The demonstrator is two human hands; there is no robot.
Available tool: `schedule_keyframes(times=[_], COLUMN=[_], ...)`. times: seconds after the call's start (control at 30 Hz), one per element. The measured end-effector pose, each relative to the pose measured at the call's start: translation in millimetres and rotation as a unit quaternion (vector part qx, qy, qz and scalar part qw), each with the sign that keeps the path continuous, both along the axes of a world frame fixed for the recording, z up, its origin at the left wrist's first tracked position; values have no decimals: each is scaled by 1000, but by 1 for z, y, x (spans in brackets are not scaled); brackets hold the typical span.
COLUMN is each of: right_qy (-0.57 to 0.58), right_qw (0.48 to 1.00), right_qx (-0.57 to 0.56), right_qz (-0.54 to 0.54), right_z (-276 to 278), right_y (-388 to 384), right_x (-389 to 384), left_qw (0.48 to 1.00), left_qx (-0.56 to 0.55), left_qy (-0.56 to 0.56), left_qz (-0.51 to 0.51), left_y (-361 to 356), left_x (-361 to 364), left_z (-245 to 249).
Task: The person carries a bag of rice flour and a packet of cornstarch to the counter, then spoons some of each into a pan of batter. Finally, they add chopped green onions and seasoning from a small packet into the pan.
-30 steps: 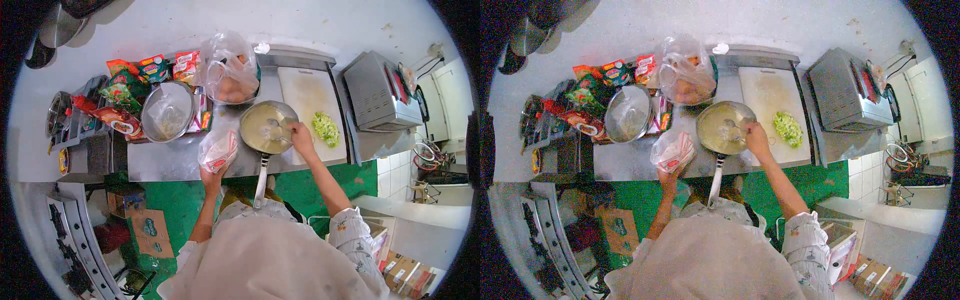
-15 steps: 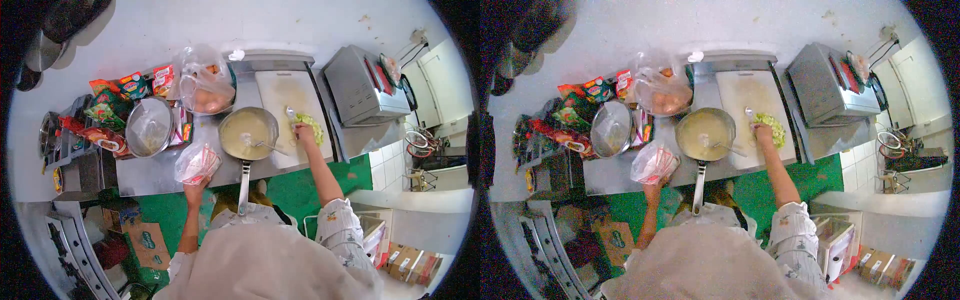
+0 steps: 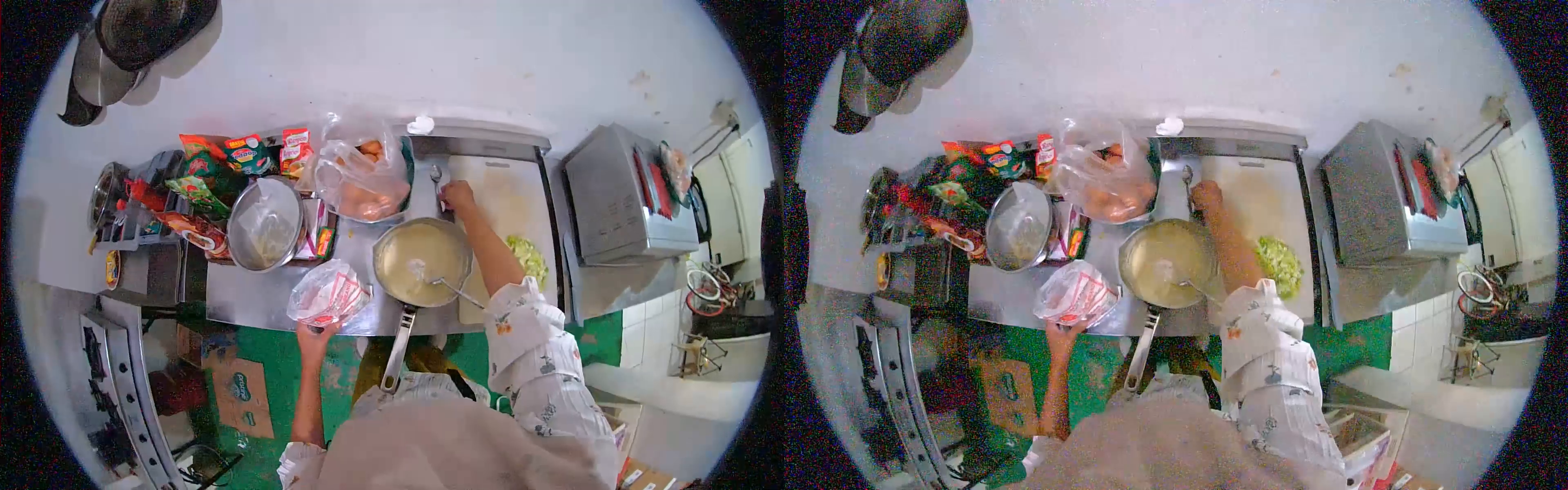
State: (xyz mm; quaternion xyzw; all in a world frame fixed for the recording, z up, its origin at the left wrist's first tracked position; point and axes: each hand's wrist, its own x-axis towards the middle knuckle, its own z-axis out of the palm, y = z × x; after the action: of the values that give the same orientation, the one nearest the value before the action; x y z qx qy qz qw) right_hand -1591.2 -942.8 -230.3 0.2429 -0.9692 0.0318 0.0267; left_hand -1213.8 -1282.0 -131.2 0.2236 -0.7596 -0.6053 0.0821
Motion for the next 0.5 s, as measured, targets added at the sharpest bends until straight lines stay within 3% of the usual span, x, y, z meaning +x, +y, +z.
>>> schedule_keyframes(times=[0.07,0.17,0.23,0.27,0.33,0.4,0.47,0.5], right_qy=[-83,-179,-71,-81,-14,-163,-281,-287], right_qw=[948,941,954,955,935,914,895,862], right_qx=[-212,-193,-181,-181,-335,-371,-329,-394], right_qz=[-223,-215,-230,-220,-113,-1,111,139], right_z=[23,-12,38,67,120,155,155,168], right_y=[-30,-11,-26,-37,-55,-81,-111,-128], right_x=[8,-12,21,40,82,139,180,198], left_qw=[998,999,999,999,999,996,998,997], left_qx=[-48,-10,-13,-16,8,34,41,66], left_qy=[41,23,18,23,40,67,52,42], left_qz=[4,36,35,23,33,37,19,20], left_y=[1,-6,-6,-9,-14,-17,-19,-21], left_x=[3,11,13,12,12,8,5,3], left_z=[2,-25,-25,-25,-35,-33,-22,-21])
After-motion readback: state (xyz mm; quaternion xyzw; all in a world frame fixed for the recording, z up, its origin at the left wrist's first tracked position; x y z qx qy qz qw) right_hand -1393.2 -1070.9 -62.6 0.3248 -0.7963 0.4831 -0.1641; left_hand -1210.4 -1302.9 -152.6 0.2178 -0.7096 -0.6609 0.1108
